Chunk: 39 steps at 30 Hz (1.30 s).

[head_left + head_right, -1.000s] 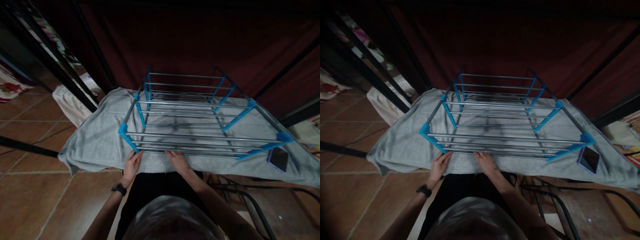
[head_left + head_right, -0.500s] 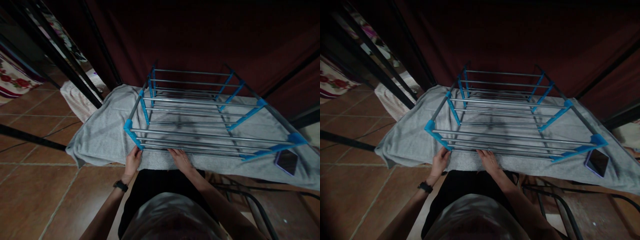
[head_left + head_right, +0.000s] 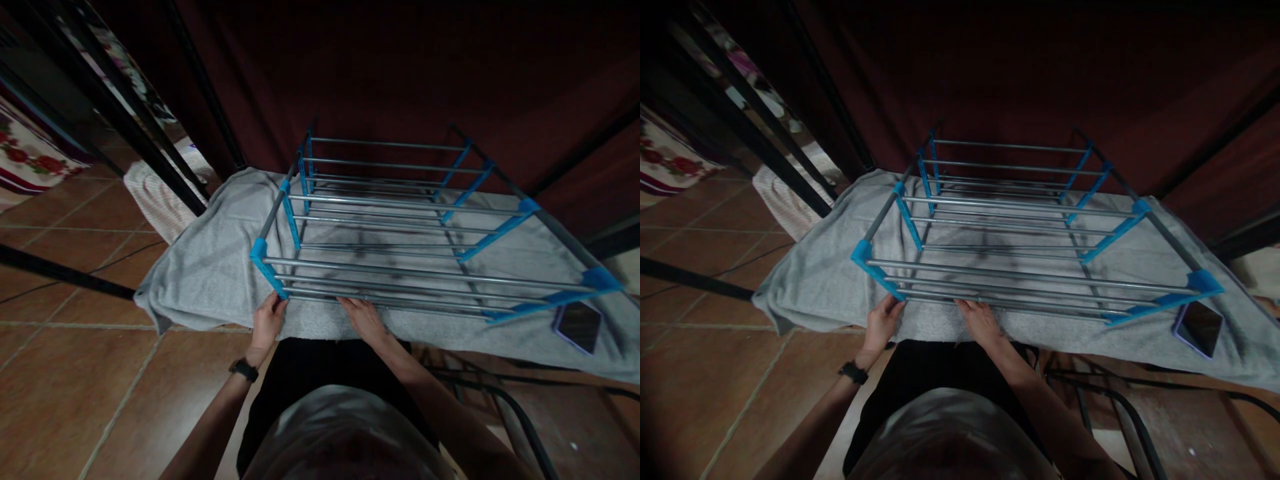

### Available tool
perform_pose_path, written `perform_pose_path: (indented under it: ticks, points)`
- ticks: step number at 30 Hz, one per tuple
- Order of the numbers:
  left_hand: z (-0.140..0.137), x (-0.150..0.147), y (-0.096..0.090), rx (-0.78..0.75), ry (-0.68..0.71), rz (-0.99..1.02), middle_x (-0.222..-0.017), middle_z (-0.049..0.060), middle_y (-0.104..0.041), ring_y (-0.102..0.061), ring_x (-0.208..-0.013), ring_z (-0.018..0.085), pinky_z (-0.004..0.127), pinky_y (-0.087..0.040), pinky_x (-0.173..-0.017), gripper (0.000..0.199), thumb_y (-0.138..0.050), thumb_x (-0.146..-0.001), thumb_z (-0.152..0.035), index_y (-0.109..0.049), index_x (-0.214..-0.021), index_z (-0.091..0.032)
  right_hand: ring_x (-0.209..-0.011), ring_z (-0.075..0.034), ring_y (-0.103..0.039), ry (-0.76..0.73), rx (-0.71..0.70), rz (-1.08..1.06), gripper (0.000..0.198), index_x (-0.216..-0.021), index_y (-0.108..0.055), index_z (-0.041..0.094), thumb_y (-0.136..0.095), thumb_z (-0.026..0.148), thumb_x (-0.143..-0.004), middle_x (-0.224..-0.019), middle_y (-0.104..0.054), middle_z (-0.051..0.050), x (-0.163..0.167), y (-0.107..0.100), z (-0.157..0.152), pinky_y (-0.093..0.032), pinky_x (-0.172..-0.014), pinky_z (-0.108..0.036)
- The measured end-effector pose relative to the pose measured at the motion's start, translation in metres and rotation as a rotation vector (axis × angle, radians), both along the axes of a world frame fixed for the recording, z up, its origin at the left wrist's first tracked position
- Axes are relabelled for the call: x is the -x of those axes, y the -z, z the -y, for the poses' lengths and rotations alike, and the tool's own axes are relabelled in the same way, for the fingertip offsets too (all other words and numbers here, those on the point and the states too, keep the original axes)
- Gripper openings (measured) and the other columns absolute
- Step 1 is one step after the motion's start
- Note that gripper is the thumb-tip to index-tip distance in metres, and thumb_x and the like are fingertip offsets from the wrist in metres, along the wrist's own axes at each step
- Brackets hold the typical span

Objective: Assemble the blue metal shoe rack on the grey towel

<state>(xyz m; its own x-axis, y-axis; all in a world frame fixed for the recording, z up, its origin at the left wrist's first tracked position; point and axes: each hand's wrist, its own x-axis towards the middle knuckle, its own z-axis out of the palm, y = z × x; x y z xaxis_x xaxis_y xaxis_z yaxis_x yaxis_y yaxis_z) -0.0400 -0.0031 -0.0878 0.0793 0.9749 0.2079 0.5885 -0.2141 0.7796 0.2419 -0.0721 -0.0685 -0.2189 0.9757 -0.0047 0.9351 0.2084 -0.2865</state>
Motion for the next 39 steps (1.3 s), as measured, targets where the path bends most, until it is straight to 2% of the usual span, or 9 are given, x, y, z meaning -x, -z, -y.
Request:
perform_pose_path:
  ticks: [10, 16, 23, 31, 39]
  points:
    - [-0.0015, 0.0015, -0.0008, -0.008, -0.002, -0.025, -0.094, 0.007, -0.073, -0.068, -0.085, 0.023, 0.035, -0.052, -0.079, 0.025, -0.055, -0.09, -0.041, -0.066, -0.099, -0.021, -0.117, -0.021, -0.066, -0.044, 0.01, 0.007, 0.064, -0.149, -0.047, 0.028, -0.042, 0.002, -0.091, -0.139, -0.062, -0.006, -0.002, -0.0072, -0.0006, -0.053, -0.099, -0.037]
    - [-0.0011, 0.0009, -0.0029, -0.024, 0.013, -0.026, -0.092, 0.006, -0.072, -0.067, -0.085, 0.022, 0.033, -0.052, -0.079, 0.024, -0.054, -0.091, -0.042, -0.065, -0.094, -0.021, -0.121, -0.021, -0.063, -0.063, 0.006, 0.004, 0.064, -0.149, -0.047, 0.027, -0.041, 0.001, -0.09, -0.141, -0.06, -0.006, -0.0034, -0.0066, -0.001, -0.051, -0.103, -0.037]
    - [0.0002, 0.0002, -0.002, -0.001, 0.021, -0.018, -0.096, 0.007, -0.073, -0.068, -0.087, 0.023, 0.034, -0.052, -0.08, 0.024, -0.054, -0.091, -0.041, -0.065, -0.099, -0.021, -0.12, -0.021, -0.064, -0.056, 0.048, 0.001, 0.066, -0.149, -0.047, 0.029, -0.04, 0.0, -0.09, -0.143, -0.059, -0.005, -0.0025, -0.008, -0.0029, -0.052, -0.099, -0.037]
    - [-0.0017, 0.0013, -0.0007, -0.008, 0.003, -0.038, -0.097, 0.008, -0.075, -0.07, -0.088, 0.025, 0.036, -0.054, -0.079, 0.026, -0.057, -0.089, -0.04, -0.067, -0.102, -0.02, -0.12, -0.022, -0.064, -0.05, 0.033, 0.01, 0.068, -0.15, -0.046, 0.031, -0.044, 0.001, -0.089, -0.144, -0.058, -0.006, -0.0011, -0.0063, -0.0016, -0.051, -0.101, -0.038]
    - [-0.0082, 0.0076, 0.004, 0.016, 0.056, -0.005, -0.095, 0.008, -0.075, -0.071, -0.089, 0.025, 0.037, -0.056, -0.081, 0.029, -0.058, -0.088, -0.047, -0.066, -0.098, -0.021, -0.121, -0.021, -0.063, -0.043, 0.01, 0.023, 0.053, -0.147, -0.048, 0.026, -0.043, 0.01, -0.096, -0.14, -0.061, -0.007, -0.0039, -0.0021, 0.0019, -0.049, -0.103, -0.038]
